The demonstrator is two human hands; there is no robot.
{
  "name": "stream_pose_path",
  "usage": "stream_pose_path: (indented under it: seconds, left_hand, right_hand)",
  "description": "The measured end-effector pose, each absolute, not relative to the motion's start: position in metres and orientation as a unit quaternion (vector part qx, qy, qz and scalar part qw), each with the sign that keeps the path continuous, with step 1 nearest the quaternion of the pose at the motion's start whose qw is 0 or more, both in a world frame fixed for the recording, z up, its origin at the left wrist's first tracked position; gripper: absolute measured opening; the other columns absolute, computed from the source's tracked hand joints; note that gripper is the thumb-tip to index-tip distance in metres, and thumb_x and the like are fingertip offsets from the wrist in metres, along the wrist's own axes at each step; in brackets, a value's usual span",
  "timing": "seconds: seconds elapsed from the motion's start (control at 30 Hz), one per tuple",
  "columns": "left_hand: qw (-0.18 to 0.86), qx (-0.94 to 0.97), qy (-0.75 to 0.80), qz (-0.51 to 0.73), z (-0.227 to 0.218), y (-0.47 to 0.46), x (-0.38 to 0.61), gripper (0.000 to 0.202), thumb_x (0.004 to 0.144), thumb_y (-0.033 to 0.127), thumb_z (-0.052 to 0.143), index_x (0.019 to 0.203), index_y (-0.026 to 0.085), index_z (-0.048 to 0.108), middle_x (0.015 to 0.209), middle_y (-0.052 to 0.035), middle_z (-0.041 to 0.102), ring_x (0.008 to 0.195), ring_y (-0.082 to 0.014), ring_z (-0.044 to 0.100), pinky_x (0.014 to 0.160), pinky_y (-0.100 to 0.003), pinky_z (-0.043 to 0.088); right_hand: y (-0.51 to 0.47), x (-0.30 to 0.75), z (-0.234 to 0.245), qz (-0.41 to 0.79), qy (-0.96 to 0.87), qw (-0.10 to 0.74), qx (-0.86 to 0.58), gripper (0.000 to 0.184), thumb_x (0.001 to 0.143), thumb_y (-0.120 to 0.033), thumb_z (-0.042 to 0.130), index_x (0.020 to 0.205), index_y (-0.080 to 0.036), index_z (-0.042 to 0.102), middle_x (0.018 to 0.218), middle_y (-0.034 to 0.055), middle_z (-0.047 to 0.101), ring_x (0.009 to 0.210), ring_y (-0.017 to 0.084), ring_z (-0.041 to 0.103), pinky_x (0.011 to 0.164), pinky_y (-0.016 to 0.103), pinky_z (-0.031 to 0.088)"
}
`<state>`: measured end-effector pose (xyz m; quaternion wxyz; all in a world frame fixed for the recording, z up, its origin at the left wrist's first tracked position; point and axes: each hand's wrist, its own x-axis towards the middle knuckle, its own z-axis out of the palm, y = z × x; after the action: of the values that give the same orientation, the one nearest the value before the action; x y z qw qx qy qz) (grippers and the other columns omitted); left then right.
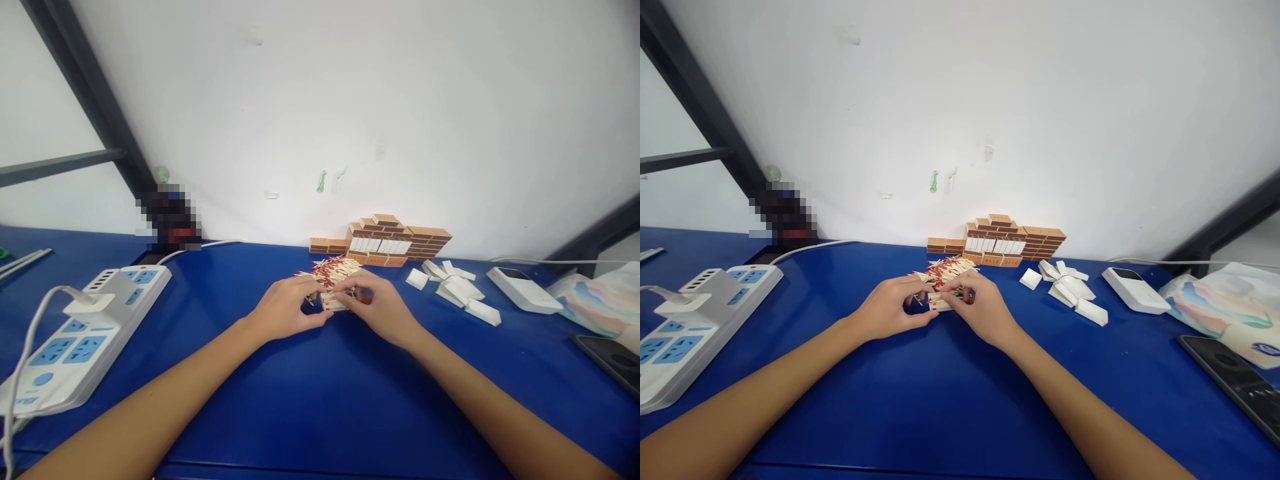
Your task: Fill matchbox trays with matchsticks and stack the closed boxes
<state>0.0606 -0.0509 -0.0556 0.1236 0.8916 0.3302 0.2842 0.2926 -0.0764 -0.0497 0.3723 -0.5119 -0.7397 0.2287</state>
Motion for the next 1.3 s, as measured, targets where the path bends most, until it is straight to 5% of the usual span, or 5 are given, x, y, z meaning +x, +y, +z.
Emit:
stream_pose_path:
  seconds: [0.3,0.6,0.97,1.3]
  left_hand:
    - [0.12,0.881,0.347,0.299,-0.057,-0.049,0.06,0.025,0.088,0.04,0.075,0.106,0.022,0.075,0.083,0.0002,0.071,0.071,-0.0167,0.065,0.068,-0.029,0.047]
    - [0.113,0.889,0.335,0.292,-0.059,-0.047,0.06,0.024,0.086,0.04,0.078,0.101,0.022,0.077,0.075,0.0011,0.07,0.068,-0.0166,0.063,0.065,-0.029,0.044]
    - [0.13,0.902,0.293,0.291,-0.059,-0.046,0.06,0.022,0.085,0.039,0.078,0.098,0.021,0.076,0.092,-0.0019,0.075,0.086,-0.0198,0.067,0.08,-0.034,0.051]
    - [0.135,0.905,0.291,0.28,-0.058,-0.048,0.061,0.025,0.085,0.041,0.079,0.1,0.021,0.076,0.088,-0.0016,0.073,0.086,-0.0201,0.067,0.08,-0.034,0.051]
  right_hand:
    - [-0.077,0.308,-0.036,0.155,-0.816,0.307,-0.465,0.011,0.096,-0.03,0.069,0.092,-0.022,0.074,0.08,0.0015,0.061,0.07,0.015,0.053,0.067,0.03,0.042]
    - [-0.082,0.311,-0.028,0.216,-0.829,0.229,-0.463,0.01,0.099,-0.026,0.066,0.095,-0.022,0.074,0.089,0.0015,0.074,0.073,0.016,0.061,0.07,0.03,0.045]
    - [-0.083,0.31,-0.029,0.193,-0.848,0.203,-0.45,0.014,0.097,-0.015,0.062,0.094,-0.02,0.075,0.089,0.0028,0.072,0.076,0.016,0.061,0.071,0.029,0.043]
    - [-0.087,0.306,-0.026,0.205,-0.851,0.176,-0.451,0.015,0.099,-0.021,0.062,0.091,-0.02,0.075,0.085,0.0034,0.073,0.076,0.017,0.06,0.07,0.03,0.041]
